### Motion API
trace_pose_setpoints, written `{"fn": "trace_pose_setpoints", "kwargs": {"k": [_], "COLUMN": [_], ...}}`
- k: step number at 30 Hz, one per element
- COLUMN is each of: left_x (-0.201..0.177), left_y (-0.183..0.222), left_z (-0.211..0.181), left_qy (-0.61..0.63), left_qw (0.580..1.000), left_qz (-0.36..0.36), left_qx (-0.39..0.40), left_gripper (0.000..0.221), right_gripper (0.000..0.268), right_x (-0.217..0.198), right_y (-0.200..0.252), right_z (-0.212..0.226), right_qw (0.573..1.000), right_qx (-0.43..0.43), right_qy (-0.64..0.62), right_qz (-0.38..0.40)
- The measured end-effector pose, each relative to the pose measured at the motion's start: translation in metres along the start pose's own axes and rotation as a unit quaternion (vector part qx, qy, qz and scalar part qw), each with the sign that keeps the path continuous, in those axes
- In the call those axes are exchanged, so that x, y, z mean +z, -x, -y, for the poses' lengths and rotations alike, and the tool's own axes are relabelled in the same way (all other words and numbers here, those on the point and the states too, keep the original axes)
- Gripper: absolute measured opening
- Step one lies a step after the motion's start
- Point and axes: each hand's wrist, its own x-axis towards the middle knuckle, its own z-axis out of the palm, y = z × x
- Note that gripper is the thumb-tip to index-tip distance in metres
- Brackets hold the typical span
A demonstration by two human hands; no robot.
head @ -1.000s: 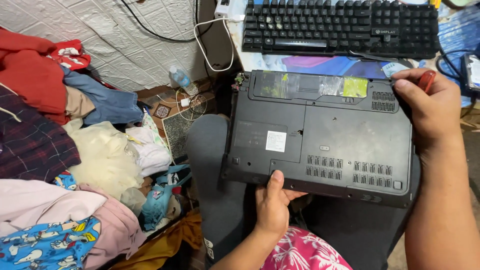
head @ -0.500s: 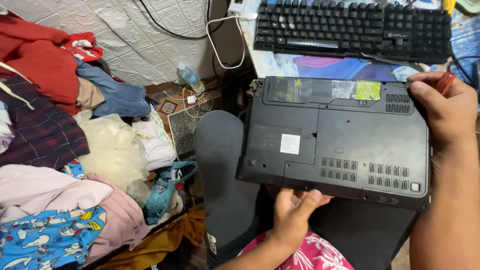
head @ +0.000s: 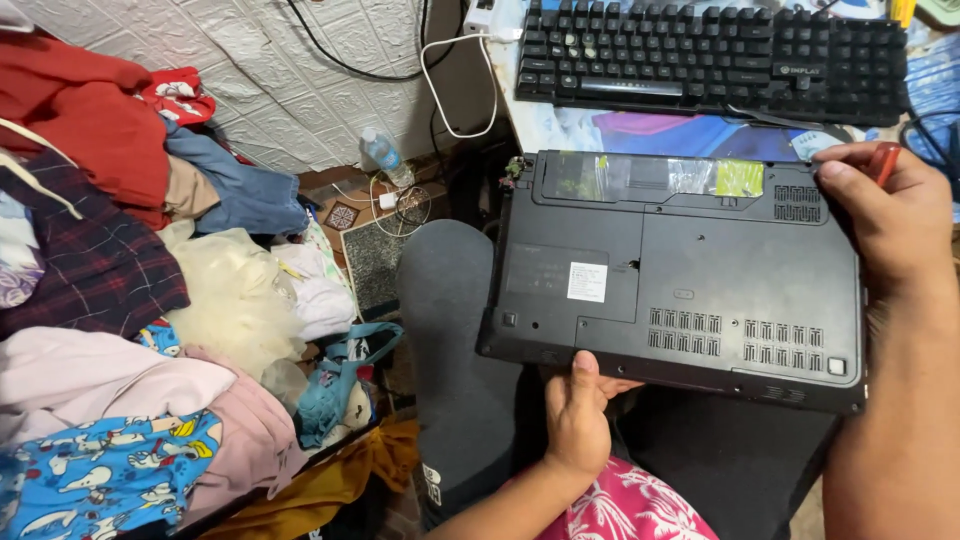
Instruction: The person closes the back cover of a laptop and secures it with screws using a screwdriver.
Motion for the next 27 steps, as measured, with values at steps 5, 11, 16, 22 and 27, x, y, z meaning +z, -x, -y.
{"fn": "trace_pose_setpoints", "kwargs": {"k": [5,11,16,22,27], "left_x": [0.001,0.039,0.045,0.071,0.076], "left_y": [-0.001,0.006,0.008,0.021,0.029], "left_z": [-0.002,-0.041,-0.029,-0.035,-0.014], "left_qy": [0.003,-0.012,-0.028,0.038,0.042], "left_qw": [0.999,0.996,0.990,0.989,0.983], "left_qz": [0.043,-0.040,-0.067,-0.050,-0.088], "left_qx": [0.016,-0.074,-0.122,-0.132,-0.156], "left_gripper": [0.072,0.051,0.046,0.037,0.045], "right_gripper": [0.013,0.015,0.016,0.017,0.017], "right_x": [0.000,-0.001,0.000,0.001,0.000], "right_y": [-0.001,-0.003,-0.003,-0.004,0.003], "right_z": [0.002,0.001,0.004,-0.001,0.012], "right_qw": [1.000,1.000,1.000,1.000,0.999], "right_qx": [0.012,-0.015,-0.003,-0.007,-0.031], "right_qy": [-0.006,0.017,0.015,-0.009,0.009], "right_qz": [0.010,0.011,0.004,0.007,-0.001]}}
